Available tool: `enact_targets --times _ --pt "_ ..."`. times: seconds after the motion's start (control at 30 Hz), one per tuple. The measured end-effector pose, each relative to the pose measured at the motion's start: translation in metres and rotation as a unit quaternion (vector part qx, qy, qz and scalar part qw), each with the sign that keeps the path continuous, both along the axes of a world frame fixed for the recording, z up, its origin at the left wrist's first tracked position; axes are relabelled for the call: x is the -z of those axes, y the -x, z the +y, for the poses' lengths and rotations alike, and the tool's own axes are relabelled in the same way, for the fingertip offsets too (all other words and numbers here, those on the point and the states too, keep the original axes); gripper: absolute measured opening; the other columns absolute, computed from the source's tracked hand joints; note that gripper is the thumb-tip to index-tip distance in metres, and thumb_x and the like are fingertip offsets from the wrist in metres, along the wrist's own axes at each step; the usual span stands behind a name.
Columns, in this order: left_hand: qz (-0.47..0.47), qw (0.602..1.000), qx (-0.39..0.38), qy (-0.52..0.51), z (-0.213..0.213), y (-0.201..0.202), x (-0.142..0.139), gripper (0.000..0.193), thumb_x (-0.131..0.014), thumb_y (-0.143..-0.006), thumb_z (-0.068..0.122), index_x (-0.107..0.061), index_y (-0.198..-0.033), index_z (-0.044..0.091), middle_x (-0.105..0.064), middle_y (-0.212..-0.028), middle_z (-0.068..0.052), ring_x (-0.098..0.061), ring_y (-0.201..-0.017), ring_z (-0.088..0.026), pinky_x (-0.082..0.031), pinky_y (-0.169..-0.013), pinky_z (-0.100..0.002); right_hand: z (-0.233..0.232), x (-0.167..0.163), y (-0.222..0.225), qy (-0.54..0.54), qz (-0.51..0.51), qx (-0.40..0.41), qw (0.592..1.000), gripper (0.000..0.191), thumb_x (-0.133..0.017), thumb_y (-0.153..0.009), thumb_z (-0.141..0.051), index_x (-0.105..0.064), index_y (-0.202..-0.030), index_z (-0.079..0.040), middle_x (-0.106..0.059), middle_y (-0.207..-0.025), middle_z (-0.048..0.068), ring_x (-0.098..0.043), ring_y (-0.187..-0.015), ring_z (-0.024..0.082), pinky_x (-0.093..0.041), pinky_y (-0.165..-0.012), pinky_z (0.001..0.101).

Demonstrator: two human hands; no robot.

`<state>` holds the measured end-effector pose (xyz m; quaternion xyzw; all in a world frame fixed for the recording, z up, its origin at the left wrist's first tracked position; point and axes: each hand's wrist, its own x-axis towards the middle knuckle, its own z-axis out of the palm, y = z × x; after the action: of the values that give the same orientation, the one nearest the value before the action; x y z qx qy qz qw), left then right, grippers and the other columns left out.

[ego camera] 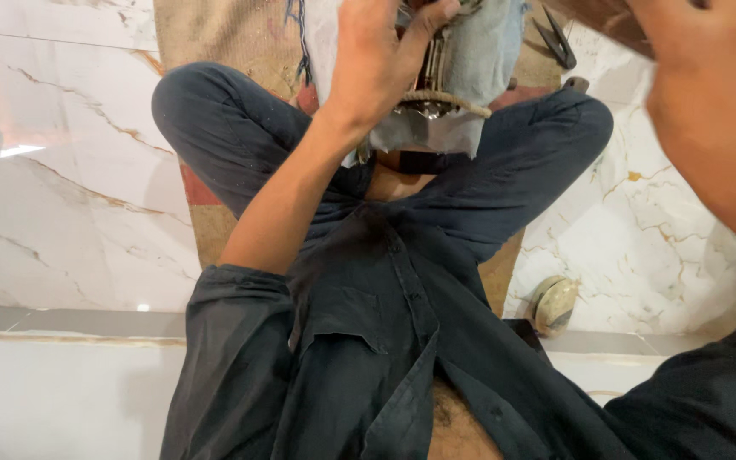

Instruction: The person sits cross-legged on the floor with a brass vase held against a cloth-covered form on their lap. They hold a chisel against the vase surface and strike it with a wooden mallet to engrave decorative patterns, repositioning the vase and chisel repeatedly to work different areas, and at times rotate the vase to carve its base and rim.

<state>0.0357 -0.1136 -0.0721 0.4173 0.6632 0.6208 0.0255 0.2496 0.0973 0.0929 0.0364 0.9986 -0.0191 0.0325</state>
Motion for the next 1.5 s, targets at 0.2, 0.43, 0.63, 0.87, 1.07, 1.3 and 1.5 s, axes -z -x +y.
enact_targets --times 0.2,0.43,0.63,0.87,1.07,1.3,1.5 --pt "-0.039 0.998 0.046 -0.007 -0.006 0.009 0.004 0.016 -0.078 -0.103 0.010 -0.064 -0.109 0.006 -0.071 -0.094 -0.006 -0.073 -0.087 -0.019 -0.059 -0.078 -0.033 0.054 0.086 -0.012 0.145 0.003 0.191 0.971 0.018 -0.068 -0.113 -0.009 -0.060 -0.118 0.006 -0.061 -0.083 0.018 -0.058 -0.067 0.030 -0.047 -0.063 0.0400" --pt "-0.038 0.999 0.003 -0.016 -0.013 0.013 0.003 0.016 -0.078 -0.101 0.009 -0.064 -0.106 0.006 -0.070 -0.090 -0.005 -0.072 -0.081 -0.020 -0.057 -0.072 -0.032 0.080 0.091 -0.027 0.063 -0.008 0.073 0.995 0.024 -0.064 -0.111 0.006 -0.059 -0.134 0.008 -0.065 -0.091 0.017 -0.061 -0.067 0.024 -0.051 -0.065 0.0325" --pt "-0.079 0.994 -0.067 -0.033 -0.017 0.010 0.007 0.020 -0.080 -0.098 0.011 -0.062 -0.105 0.006 -0.067 -0.090 -0.006 -0.068 -0.080 -0.021 -0.054 -0.070 -0.033 0.073 0.083 0.001 0.065 0.046 0.007 0.997 0.025 -0.065 -0.108 0.004 -0.058 -0.131 0.010 -0.063 -0.091 0.019 -0.062 -0.071 0.026 -0.051 -0.069 0.0331" --pt "-0.093 0.994 -0.053 -0.036 -0.019 0.011 0.013 0.021 -0.080 -0.099 0.011 -0.061 -0.107 0.005 -0.066 -0.092 -0.005 -0.067 -0.081 -0.019 -0.054 -0.070 -0.032 0.067 0.088 -0.003 0.070 0.001 0.066 0.995 0.033 -0.069 -0.105 0.002 -0.055 -0.135 0.007 -0.064 -0.099 0.020 -0.063 -0.081 0.029 -0.052 -0.077 0.0357" --pt "-0.143 0.986 -0.077 -0.037 -0.019 -0.001 0.012 0.022 -0.079 -0.100 0.010 -0.060 -0.110 0.007 -0.065 -0.093 -0.003 -0.066 -0.077 -0.016 -0.055 -0.066 -0.028 0.054 0.087 -0.002 0.062 -0.003 0.075 0.995 0.041 -0.072 -0.102 -0.001 -0.052 -0.138 0.004 -0.064 -0.106 0.021 -0.064 -0.089 0.032 -0.053 -0.083 0.0380" --pt "-0.099 0.991 -0.079 -0.049 -0.020 -0.012 0.008 0.028 -0.077 -0.101 0.010 -0.056 -0.119 0.007 -0.061 -0.098 -0.005 -0.064 -0.078 -0.016 -0.056 -0.067 -0.029 0.015 0.070 -0.008 0.036 0.004 0.088 0.995 0.050 -0.075 -0.099 -0.003 -0.048 -0.142 0.001 -0.064 -0.115 0.022 -0.066 -0.100 0.035 -0.055 -0.091 0.0406" --pt "-0.092 0.994 -0.026 -0.045 -0.034 0.014 0.004 0.017 -0.078 -0.105 0.010 -0.064 -0.115 0.011 -0.071 -0.097 -0.004 -0.071 -0.079 -0.018 -0.058 -0.064 -0.027 -0.007 0.045 -0.010 0.006 0.031 0.105 0.994 0.058 -0.078 -0.097 -0.006 -0.045 -0.145 -0.002 -0.065 -0.122 0.023 -0.067 -0.108 0.038 -0.056 -0.097 0.0429"
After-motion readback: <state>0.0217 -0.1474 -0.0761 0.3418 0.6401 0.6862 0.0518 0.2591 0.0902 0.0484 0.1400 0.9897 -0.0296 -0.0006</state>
